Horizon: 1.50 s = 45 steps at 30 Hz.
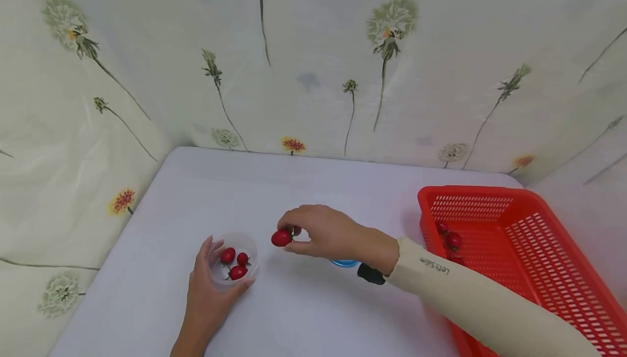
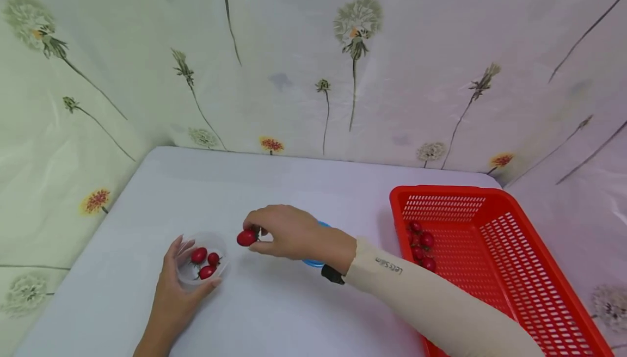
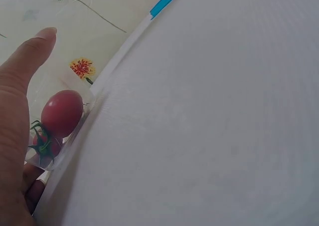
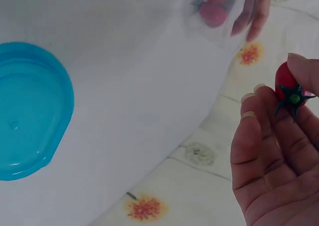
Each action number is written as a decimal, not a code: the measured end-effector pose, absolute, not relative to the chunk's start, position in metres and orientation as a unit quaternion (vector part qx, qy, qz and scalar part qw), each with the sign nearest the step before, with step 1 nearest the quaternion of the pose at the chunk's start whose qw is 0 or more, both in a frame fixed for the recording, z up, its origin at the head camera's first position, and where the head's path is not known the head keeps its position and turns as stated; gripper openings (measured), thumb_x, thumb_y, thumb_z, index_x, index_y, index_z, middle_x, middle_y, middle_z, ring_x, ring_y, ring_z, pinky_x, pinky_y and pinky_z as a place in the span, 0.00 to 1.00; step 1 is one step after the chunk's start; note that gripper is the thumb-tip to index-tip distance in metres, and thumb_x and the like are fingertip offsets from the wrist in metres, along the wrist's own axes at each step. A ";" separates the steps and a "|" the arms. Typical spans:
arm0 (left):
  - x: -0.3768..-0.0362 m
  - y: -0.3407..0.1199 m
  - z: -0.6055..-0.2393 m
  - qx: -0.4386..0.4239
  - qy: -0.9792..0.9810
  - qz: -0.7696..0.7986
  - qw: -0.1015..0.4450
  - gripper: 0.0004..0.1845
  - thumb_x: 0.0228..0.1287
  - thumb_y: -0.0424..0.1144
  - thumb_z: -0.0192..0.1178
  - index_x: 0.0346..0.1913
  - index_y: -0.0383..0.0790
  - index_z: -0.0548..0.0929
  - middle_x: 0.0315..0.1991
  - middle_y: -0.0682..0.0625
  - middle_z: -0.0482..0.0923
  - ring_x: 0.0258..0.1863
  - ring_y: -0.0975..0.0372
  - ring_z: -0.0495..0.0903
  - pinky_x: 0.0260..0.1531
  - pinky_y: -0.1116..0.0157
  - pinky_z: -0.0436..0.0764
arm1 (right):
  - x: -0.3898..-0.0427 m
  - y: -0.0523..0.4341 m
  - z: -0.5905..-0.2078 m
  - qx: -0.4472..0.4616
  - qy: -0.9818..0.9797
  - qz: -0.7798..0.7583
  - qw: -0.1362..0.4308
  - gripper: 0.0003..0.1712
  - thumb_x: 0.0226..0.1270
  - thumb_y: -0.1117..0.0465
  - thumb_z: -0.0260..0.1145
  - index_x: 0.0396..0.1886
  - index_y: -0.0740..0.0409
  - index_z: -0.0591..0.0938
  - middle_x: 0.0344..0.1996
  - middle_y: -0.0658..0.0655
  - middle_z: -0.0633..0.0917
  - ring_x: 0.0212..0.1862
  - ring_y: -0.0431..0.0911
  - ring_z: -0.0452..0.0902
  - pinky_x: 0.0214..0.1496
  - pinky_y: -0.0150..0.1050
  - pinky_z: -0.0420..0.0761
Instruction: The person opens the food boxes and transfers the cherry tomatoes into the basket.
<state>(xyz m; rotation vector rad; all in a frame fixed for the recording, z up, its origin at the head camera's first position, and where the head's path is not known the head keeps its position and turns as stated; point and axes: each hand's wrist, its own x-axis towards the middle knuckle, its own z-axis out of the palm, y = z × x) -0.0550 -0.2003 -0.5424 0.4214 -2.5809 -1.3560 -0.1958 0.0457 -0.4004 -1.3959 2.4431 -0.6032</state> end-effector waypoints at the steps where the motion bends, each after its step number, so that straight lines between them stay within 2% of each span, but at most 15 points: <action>1: -0.056 -0.201 -0.542 0.144 -0.872 -0.459 0.094 0.66 0.48 0.56 0.84 0.84 0.55 0.50 0.75 0.52 0.68 0.75 0.52 0.64 0.67 0.31 0.66 | -0.196 0.052 -0.400 -0.474 0.846 -0.210 0.128 0.17 0.69 0.52 0.76 0.54 0.46 0.85 0.45 0.40 0.84 0.46 0.38 0.79 0.47 0.33 0.82; 5: -0.057 -0.201 -0.541 0.147 -0.870 -0.463 0.082 0.66 0.48 0.58 0.83 0.84 0.57 0.50 0.76 0.53 0.67 0.76 0.53 0.63 0.67 0.30 0.64 | -0.195 0.077 -0.396 -0.448 0.851 -0.246 0.118 0.18 0.67 0.52 0.77 0.54 0.45 0.85 0.44 0.39 0.84 0.46 0.36 0.79 0.47 0.34 0.83; 11: -0.056 -0.201 -0.543 0.139 -0.866 -0.472 0.089 0.65 0.49 0.57 0.83 0.84 0.56 0.50 0.75 0.53 0.67 0.75 0.53 0.63 0.68 0.30 0.63 | -0.191 0.112 -0.387 -0.434 0.834 -0.321 0.111 0.19 0.67 0.54 0.78 0.55 0.46 0.85 0.45 0.39 0.84 0.47 0.39 0.82 0.43 0.38 0.86; 18: -0.056 -0.202 -0.548 0.137 -0.861 -0.480 0.103 0.66 0.47 0.55 0.85 0.84 0.57 0.51 0.76 0.55 0.66 0.76 0.54 0.62 0.69 0.32 0.63 | -0.182 0.152 -0.383 -0.383 0.862 -0.317 0.101 0.27 0.60 0.51 0.82 0.58 0.43 0.84 0.46 0.38 0.83 0.48 0.40 0.81 0.41 0.38 0.87; 24: -0.058 -0.202 -0.550 0.133 -0.861 -0.479 0.104 0.66 0.47 0.54 0.85 0.84 0.56 0.51 0.75 0.54 0.67 0.76 0.54 0.63 0.69 0.33 0.65 | -0.170 0.188 -0.385 -0.328 0.889 -0.314 0.058 0.29 0.55 0.56 0.85 0.57 0.41 0.84 0.45 0.37 0.84 0.46 0.40 0.81 0.39 0.36 0.87; 31: -0.056 -0.202 -0.545 0.136 -0.862 -0.478 0.101 0.65 0.48 0.54 0.84 0.84 0.56 0.50 0.76 0.54 0.66 0.75 0.54 0.64 0.69 0.32 0.63 | -0.160 0.226 -0.384 -0.238 0.925 -0.295 0.033 0.28 0.57 0.55 0.84 0.57 0.43 0.84 0.47 0.44 0.85 0.45 0.44 0.80 0.35 0.35 0.86; 36: -0.054 -0.203 -0.541 0.135 -0.863 -0.477 0.101 0.65 0.50 0.55 0.83 0.84 0.55 0.50 0.76 0.52 0.66 0.75 0.53 0.63 0.69 0.30 0.62 | -0.161 0.255 -0.390 -0.191 0.942 -0.277 0.007 0.30 0.60 0.56 0.83 0.61 0.50 0.82 0.47 0.51 0.85 0.43 0.47 0.80 0.33 0.32 0.85; 40: -0.054 -0.201 -0.541 0.138 -0.863 -0.477 0.094 0.64 0.51 0.56 0.82 0.84 0.55 0.50 0.77 0.51 0.65 0.76 0.52 0.62 0.68 0.29 0.61 | -0.166 0.279 -0.400 -0.165 0.952 -0.255 -0.026 0.29 0.61 0.58 0.81 0.61 0.53 0.81 0.46 0.54 0.86 0.44 0.50 0.81 0.35 0.37 0.87; 45: -0.055 -0.199 -0.542 0.140 -0.864 -0.475 0.089 0.64 0.51 0.57 0.82 0.85 0.56 0.49 0.77 0.51 0.65 0.76 0.51 0.62 0.66 0.29 0.64 | -0.175 0.304 -0.414 -0.123 0.963 -0.241 0.008 0.28 0.64 0.58 0.79 0.61 0.59 0.80 0.45 0.59 0.86 0.44 0.54 0.83 0.39 0.49 0.90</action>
